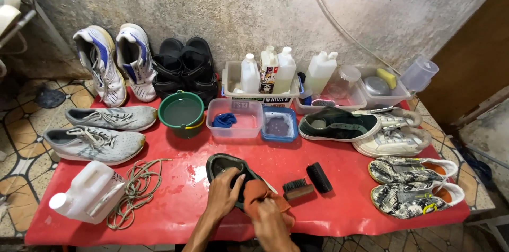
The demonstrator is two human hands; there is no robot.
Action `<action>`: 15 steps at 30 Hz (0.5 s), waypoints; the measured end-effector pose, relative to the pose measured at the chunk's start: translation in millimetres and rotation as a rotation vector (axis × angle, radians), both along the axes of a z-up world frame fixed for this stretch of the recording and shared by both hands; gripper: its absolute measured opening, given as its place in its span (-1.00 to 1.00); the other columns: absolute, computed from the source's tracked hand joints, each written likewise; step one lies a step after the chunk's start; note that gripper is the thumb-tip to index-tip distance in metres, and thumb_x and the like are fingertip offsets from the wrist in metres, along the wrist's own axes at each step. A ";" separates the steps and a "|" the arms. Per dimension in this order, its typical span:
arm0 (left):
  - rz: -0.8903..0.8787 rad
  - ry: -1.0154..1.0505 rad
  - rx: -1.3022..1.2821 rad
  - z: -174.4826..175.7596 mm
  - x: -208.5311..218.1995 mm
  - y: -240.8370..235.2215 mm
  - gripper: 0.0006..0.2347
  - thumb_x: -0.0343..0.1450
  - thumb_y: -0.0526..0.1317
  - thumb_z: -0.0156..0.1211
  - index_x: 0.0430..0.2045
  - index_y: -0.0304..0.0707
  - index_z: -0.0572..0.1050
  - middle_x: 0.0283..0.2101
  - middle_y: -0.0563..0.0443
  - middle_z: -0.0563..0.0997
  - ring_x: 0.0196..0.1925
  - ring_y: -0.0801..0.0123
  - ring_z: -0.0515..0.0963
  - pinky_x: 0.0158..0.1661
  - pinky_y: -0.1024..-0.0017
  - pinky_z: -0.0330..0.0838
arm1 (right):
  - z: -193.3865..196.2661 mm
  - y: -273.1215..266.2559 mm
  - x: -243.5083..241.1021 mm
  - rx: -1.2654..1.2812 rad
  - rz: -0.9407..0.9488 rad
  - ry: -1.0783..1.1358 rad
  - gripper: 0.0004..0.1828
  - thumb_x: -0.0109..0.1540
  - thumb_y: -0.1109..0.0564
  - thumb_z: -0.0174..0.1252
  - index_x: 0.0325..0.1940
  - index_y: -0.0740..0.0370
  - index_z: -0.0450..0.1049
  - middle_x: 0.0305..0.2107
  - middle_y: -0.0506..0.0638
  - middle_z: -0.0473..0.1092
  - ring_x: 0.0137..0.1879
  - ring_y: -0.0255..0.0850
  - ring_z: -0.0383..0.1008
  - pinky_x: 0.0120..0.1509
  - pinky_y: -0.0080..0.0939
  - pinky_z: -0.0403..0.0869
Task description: The person scrubs a dark green shoe with a brush, then wipes it with a cloth. They remove the insole, clean it separately, and reinsert it into the shoe.
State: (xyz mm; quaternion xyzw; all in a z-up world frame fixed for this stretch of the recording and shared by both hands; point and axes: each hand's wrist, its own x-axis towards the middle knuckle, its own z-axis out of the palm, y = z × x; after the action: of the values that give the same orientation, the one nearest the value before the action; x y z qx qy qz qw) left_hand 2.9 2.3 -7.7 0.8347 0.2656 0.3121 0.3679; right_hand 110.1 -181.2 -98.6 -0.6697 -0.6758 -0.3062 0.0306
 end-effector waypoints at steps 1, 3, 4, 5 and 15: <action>0.032 0.039 0.013 -0.2 2.6 0.7 -0.81 0.50 -0.09 0.06 -0.43 -0.16 0.44 -0.44 -0.02 0.55 -0.36 0.09 0.55 -0.35 0.19 0.30 | 28.4 10.8 -5.6 0.025 0.056 0.492 -0.79 0.25 0.24 -0.10 -0.06 0.39 0.21 -0.16 0.29 0.28 0.00 0.17 0.29 0.19 0.06 0.23; 0.059 0.089 0.011 -4.5 3.1 -5.2 -0.81 0.49 -0.06 0.05 -0.36 -0.15 0.49 -0.37 -0.02 0.64 -0.28 0.02 0.62 -0.33 0.16 0.35 | 55.0 9.8 -14.7 0.038 0.100 0.995 -0.93 0.09 0.27 -0.01 -0.49 0.20 0.27 -0.53 0.16 0.35 -0.35 0.09 0.31 -0.18 0.03 0.26; 0.084 0.104 0.010 -5.3 5.9 -4.6 -0.79 0.50 -0.04 0.04 -0.35 -0.16 0.50 -0.38 -0.03 0.64 -0.34 0.06 0.61 -0.39 0.16 0.34 | 55.1 6.2 -11.9 -0.016 0.053 0.984 -0.90 0.13 0.25 -0.02 -0.49 0.19 0.28 -0.55 0.14 0.36 -0.38 0.08 0.34 -0.21 0.01 0.28; 0.110 0.119 0.008 -5.7 8.7 -3.9 -0.77 0.51 -0.03 0.03 -0.33 -0.17 0.52 -0.40 -0.03 0.64 -0.40 0.09 0.60 -0.44 0.16 0.32 | 55.7 2.5 -9.3 -0.069 0.006 0.972 -0.86 0.18 0.24 -0.03 -0.49 0.17 0.29 -0.57 0.13 0.38 -0.41 0.07 0.36 -0.25 -0.01 0.30; 0.084 0.080 -0.069 -5.9 6.6 4.4 -0.71 0.46 0.03 0.09 -0.23 -0.17 0.60 -0.17 0.01 0.74 -0.12 0.09 0.70 -0.22 0.22 0.45 | 80.4 43.5 -14.4 -0.035 -0.042 1.280 -0.73 0.27 0.20 -0.05 -0.55 0.18 0.26 -0.66 0.07 0.35 -0.43 -0.06 0.28 -0.23 -0.01 0.22</action>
State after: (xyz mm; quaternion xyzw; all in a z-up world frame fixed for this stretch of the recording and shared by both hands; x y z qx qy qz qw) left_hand 9.5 6.7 -13.5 0.8215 0.3253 0.2845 0.3721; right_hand 95.7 -137.8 -18.2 -0.7337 -0.5153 0.1647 0.4112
